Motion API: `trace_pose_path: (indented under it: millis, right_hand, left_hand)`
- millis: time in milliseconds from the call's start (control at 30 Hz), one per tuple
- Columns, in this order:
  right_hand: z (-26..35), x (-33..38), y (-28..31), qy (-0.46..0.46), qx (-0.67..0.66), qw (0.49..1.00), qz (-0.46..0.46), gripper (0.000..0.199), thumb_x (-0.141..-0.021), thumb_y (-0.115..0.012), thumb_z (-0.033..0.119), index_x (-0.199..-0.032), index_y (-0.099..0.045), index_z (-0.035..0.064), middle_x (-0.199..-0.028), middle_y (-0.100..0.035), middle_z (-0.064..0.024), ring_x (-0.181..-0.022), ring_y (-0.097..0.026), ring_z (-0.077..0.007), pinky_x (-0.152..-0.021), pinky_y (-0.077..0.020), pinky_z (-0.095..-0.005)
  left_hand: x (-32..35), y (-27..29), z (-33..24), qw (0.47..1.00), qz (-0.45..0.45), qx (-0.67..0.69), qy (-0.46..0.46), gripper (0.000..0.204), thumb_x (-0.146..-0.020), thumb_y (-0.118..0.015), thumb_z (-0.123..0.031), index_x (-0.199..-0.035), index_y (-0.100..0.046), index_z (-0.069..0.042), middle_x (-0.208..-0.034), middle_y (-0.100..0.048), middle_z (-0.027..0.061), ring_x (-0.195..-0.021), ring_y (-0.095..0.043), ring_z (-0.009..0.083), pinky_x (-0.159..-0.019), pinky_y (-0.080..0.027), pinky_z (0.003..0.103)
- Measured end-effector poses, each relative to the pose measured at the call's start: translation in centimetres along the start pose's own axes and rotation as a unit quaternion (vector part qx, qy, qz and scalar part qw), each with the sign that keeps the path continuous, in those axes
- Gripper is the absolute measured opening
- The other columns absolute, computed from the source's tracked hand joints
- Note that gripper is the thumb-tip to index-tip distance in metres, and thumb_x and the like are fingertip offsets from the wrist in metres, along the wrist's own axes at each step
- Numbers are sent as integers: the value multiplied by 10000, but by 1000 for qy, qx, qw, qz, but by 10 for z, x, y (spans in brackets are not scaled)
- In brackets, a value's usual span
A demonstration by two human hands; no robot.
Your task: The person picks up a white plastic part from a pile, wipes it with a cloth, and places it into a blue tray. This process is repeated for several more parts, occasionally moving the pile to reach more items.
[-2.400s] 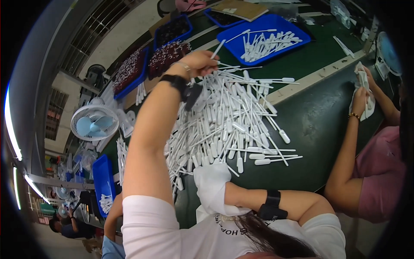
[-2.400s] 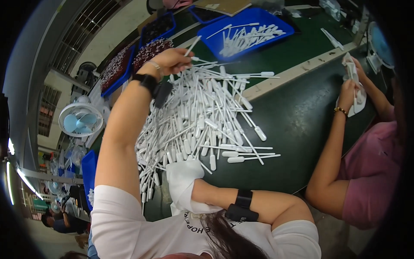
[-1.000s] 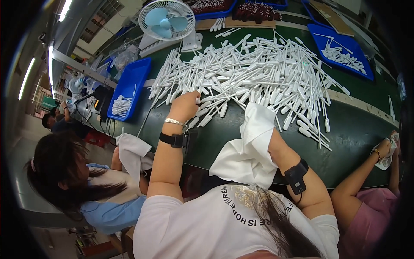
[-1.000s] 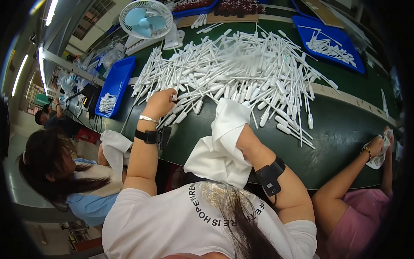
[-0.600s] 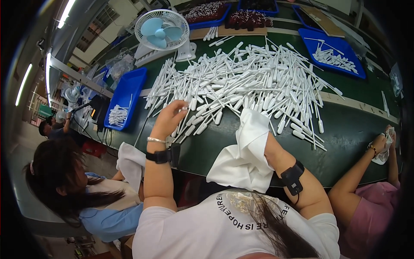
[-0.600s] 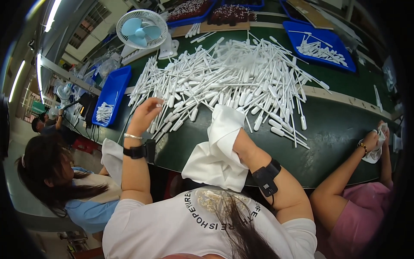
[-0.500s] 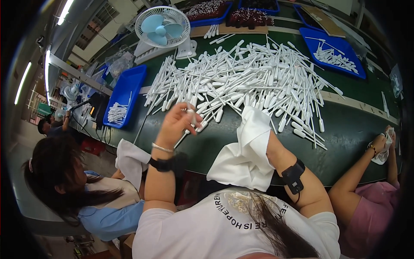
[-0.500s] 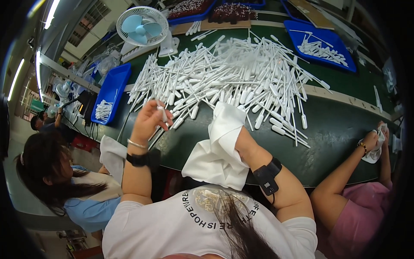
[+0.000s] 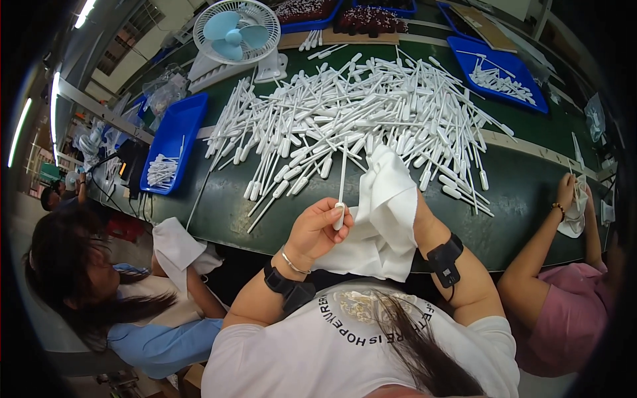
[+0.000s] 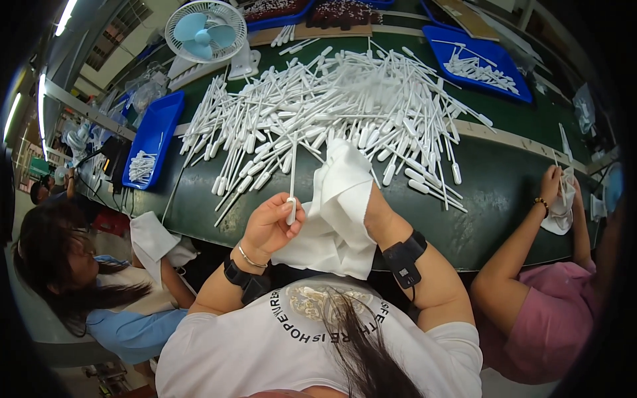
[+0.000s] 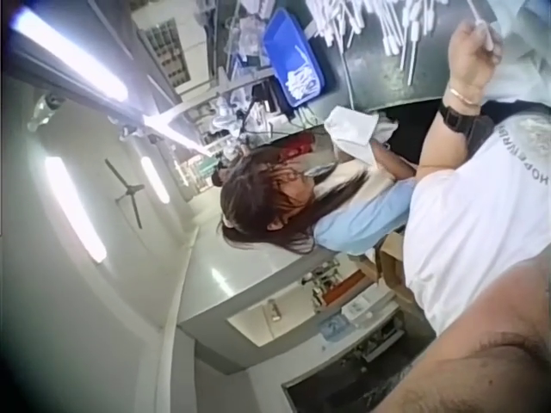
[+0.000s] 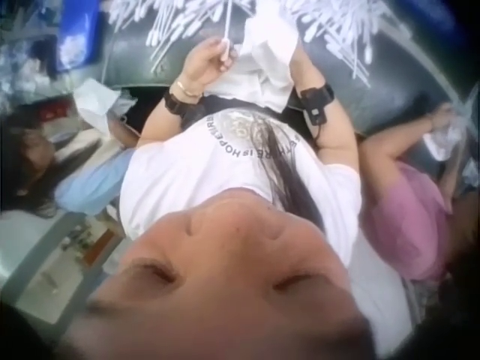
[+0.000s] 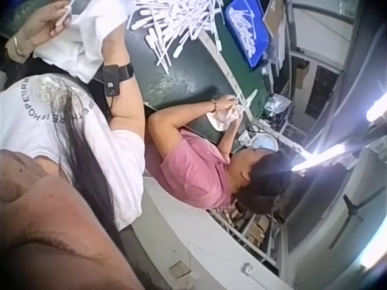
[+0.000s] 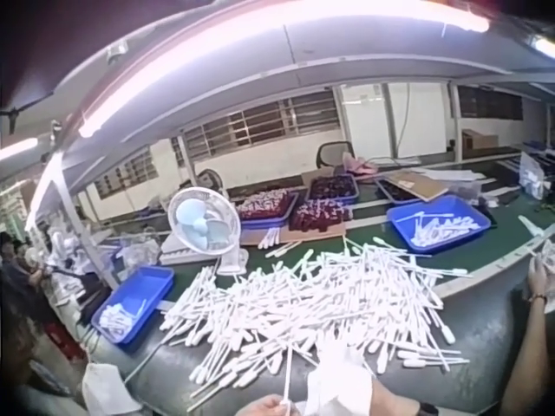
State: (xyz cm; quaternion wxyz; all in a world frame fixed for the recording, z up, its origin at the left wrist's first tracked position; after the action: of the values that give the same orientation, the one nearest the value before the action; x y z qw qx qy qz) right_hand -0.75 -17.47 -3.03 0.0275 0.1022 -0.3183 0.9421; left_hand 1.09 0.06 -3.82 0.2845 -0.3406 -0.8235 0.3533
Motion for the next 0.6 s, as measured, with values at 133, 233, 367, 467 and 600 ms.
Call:
trace_pose_path:
  millis: [133,233,367,467,600]
  right_hand:
    - [3,-4,0,-37,9,999,-19,327,-871,-431,365,-989,-503,68,-858,-539,-23,-765,-527,-111,-661,-436,-243]
    - [-1,-3,0,-47,-22,999,-12,383,-876,-395,406,-1004,-496,59,-868,-540,-37,-776,-528,-127,-676,-437,-254]
    - [8,4,-19,-17,-90,995,27,422,-875,-371,429,-1031,-480,53,-882,-537,-53,-783,-526,-146,-703,-436,-270]
    - [18,9,-37,-19,-139,989,54,398,-869,-395,410,-1038,-465,56,-903,-526,-52,-784,-515,-142,-727,-429,-276]
    - [5,2,-29,-25,-220,974,44,409,-874,-372,410,-1043,-452,46,-915,-527,-63,-780,-520,-166,-738,-438,-304]
  left_hand:
    - [2,-4,-2,1000,-8,-15,-19,125,-862,-458,-136,-900,-504,-26,-808,-574,108,-602,-539,153,-519,-441,240]
    - [4,-7,-5,999,-38,-24,-31,120,-862,-471,-141,-881,-507,-28,-808,-575,99,-604,-538,143,-534,-455,249]
    - [9,-5,-8,998,-39,-31,-46,115,-854,-486,-138,-887,-507,-30,-808,-575,96,-619,-548,145,-540,-465,255]
    - [13,-2,-10,995,-50,-58,-71,106,-856,-462,-114,-894,-511,-28,-795,-575,111,-616,-554,167,-527,-457,261]
    - [12,-12,-14,995,-47,-71,-56,128,-838,-514,-135,-913,-514,-30,-793,-582,80,-631,-561,146,-555,-481,262]
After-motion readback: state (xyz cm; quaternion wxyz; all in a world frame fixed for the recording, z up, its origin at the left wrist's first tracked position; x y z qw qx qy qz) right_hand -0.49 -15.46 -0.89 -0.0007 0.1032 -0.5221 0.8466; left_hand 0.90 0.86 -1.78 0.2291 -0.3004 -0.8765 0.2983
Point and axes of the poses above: each hand's wrist, its own x-axis away from the middle knuckle, its own y-axis out of the back of the hand, z = x × y, the point moved 3 cm from there along -x, towards the middle knuckle
